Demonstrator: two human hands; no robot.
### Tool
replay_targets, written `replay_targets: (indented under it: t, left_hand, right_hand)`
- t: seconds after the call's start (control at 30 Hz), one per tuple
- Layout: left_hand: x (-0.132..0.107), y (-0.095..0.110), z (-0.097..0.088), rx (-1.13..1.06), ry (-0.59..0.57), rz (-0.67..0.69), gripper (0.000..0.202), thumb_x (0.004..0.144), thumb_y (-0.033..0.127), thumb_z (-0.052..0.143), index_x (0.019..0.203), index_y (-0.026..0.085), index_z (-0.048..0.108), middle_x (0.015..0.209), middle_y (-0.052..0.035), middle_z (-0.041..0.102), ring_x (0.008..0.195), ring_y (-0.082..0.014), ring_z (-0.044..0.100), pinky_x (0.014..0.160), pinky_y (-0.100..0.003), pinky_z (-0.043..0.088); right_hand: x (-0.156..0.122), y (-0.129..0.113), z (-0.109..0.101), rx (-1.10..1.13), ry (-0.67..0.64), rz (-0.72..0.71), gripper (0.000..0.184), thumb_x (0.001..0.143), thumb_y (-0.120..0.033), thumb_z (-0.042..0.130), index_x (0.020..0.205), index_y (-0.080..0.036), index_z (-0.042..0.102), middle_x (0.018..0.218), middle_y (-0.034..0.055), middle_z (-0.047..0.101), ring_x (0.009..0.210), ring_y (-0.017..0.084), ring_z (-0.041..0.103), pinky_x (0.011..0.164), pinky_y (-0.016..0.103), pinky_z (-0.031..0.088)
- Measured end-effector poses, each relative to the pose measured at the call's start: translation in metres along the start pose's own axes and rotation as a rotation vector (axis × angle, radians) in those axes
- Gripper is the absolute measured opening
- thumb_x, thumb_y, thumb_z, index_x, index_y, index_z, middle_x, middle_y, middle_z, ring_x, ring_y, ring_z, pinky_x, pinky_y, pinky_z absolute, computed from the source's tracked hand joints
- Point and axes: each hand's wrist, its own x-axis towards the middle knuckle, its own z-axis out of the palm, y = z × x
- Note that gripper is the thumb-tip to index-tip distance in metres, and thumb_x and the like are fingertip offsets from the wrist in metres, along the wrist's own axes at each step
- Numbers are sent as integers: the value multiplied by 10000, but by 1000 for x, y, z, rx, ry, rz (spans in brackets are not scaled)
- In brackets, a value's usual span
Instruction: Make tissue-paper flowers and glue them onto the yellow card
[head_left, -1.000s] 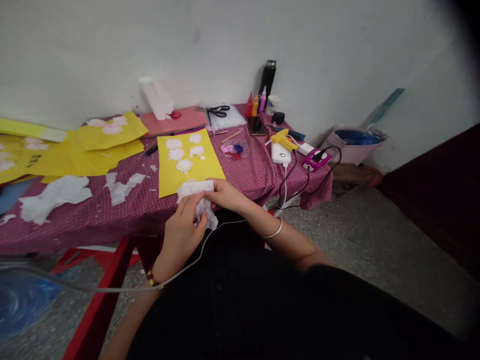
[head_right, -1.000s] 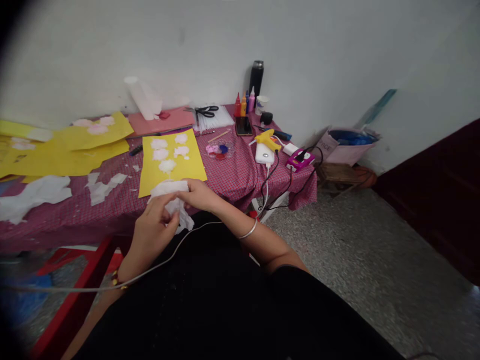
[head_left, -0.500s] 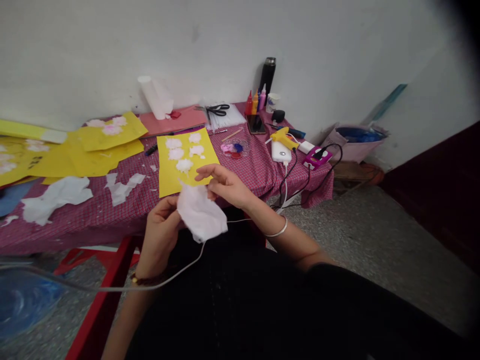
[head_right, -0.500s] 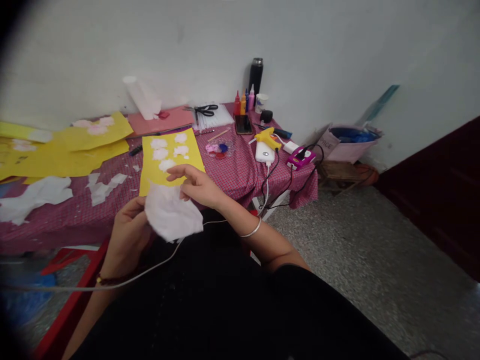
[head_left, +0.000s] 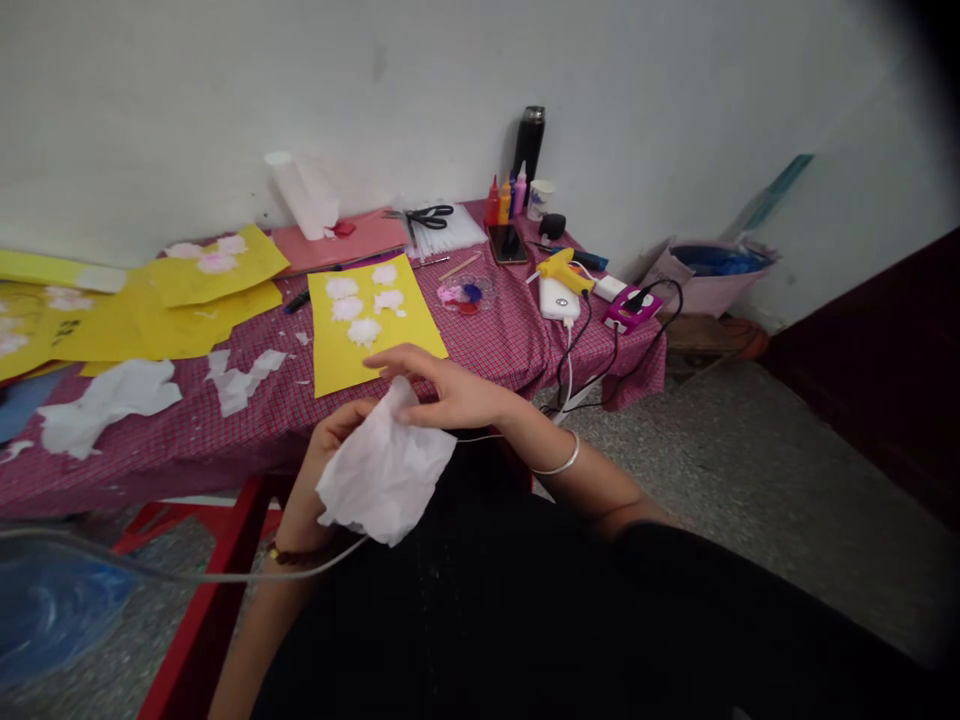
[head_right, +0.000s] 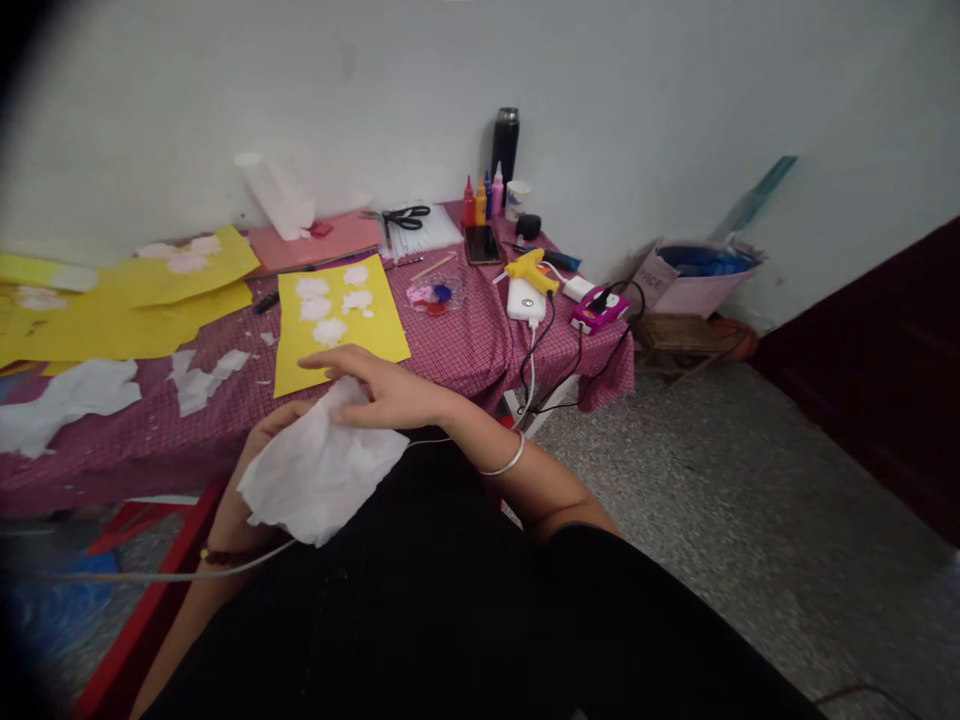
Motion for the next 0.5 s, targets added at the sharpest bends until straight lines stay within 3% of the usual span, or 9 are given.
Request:
replay_targets:
  t: [0.13, 0.23, 0.33, 0.5]
  left_hand:
    - [-3, 9, 10, 1, -45, -102, 224, 578, 254, 851, 739, 181, 715, 716, -21, 661, 590, -149, 589, 506, -238, 481]
    - [-2, 10, 11, -9, -81, -63, 182, 594, 260, 837, 672, 176, 696, 720, -18, 625, 626, -142, 578, 538, -231, 481]
    - [-3, 9, 9, -39, -89, -55, 194, 594, 265, 839, 640, 175, 673, 739, -19, 619, 641, -138, 575, 550, -230, 482]
    - [-1, 6, 7, -51, 22, -30, 280, 538, 354, 859, 589, 195, 634, 695, -31, 644, 557, -149, 564, 490, -267, 481]
  right_hand:
    - [0, 0, 1, -117, -111, 12, 283, 813, -269, 662, 1064, -152, 605, 1031, 64, 639, 966, 173, 580, 869, 321, 456]
    - [-1, 3, 1, -74, -140, 66, 150, 829, -285, 646, 860, -145, 601, 858, 17, 611, 790, 126, 550, 731, 263, 438]
    - [-1, 6, 3, 58, -138, 126, 181, 823, -314, 652, 816, -148, 582, 787, -10, 570, 718, 103, 509, 670, 238, 411]
    - [1, 5, 12, 461, 4, 242, 218, 795, -330, 676, 832, -162, 542, 725, -35, 544, 630, 82, 473, 589, 207, 387]
